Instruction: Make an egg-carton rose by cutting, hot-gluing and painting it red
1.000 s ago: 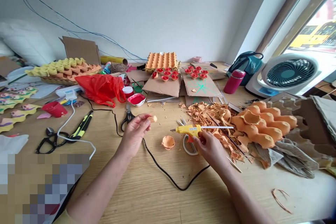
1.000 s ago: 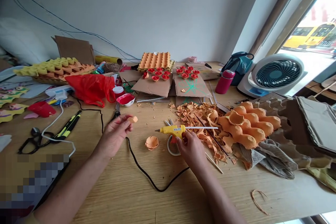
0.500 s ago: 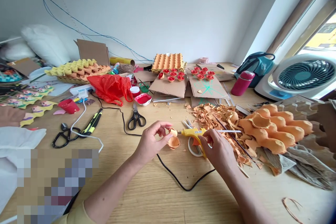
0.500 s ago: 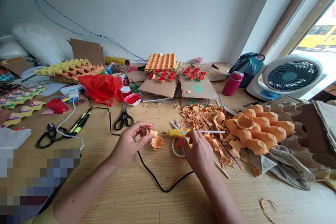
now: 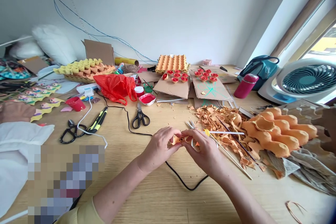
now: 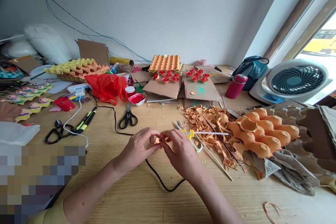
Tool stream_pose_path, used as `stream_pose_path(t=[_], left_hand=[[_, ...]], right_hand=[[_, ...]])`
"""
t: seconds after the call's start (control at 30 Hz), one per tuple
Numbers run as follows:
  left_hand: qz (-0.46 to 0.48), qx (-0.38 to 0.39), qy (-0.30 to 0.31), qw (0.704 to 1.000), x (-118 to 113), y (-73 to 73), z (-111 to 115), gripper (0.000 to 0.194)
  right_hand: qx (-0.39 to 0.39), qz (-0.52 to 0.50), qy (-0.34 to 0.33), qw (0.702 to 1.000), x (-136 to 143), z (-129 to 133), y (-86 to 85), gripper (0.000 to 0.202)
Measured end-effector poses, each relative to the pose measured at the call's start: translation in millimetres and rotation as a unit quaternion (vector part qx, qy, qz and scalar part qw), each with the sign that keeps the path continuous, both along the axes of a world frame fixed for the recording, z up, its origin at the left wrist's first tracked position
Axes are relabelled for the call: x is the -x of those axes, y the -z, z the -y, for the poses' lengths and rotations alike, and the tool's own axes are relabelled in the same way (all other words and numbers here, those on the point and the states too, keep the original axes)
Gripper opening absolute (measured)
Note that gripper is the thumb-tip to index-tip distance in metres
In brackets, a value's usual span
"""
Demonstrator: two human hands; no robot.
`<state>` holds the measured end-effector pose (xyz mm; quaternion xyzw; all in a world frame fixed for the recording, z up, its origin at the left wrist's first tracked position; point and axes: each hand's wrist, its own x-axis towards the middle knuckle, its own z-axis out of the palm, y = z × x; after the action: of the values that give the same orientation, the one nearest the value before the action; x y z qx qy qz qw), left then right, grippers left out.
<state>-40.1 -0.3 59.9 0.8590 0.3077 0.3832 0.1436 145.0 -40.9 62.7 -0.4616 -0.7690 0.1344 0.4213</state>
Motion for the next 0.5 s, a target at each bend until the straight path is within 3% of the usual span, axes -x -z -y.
stream_pose_path(t=[0.23,0.37,0.5], left_hand=[[-0.003,0.027,-0.009,1.0,5,1.0,-5,0.022],[-0.019,0.099,-0.048,0.994,8,8.4,-14,0.04],[-0.093,0.154,-0.074,0.981,5,25.8,-16,0.059]], right_hand=[[0.016,-0.025,-0.014,0.999,-13,0,2.1,0.021],[0.046,-0.179,0.024,0.982,-40,0,6.8,0.022],[0.126,-0.346,0.031,0.929,-58,0,11.5,0.024]])
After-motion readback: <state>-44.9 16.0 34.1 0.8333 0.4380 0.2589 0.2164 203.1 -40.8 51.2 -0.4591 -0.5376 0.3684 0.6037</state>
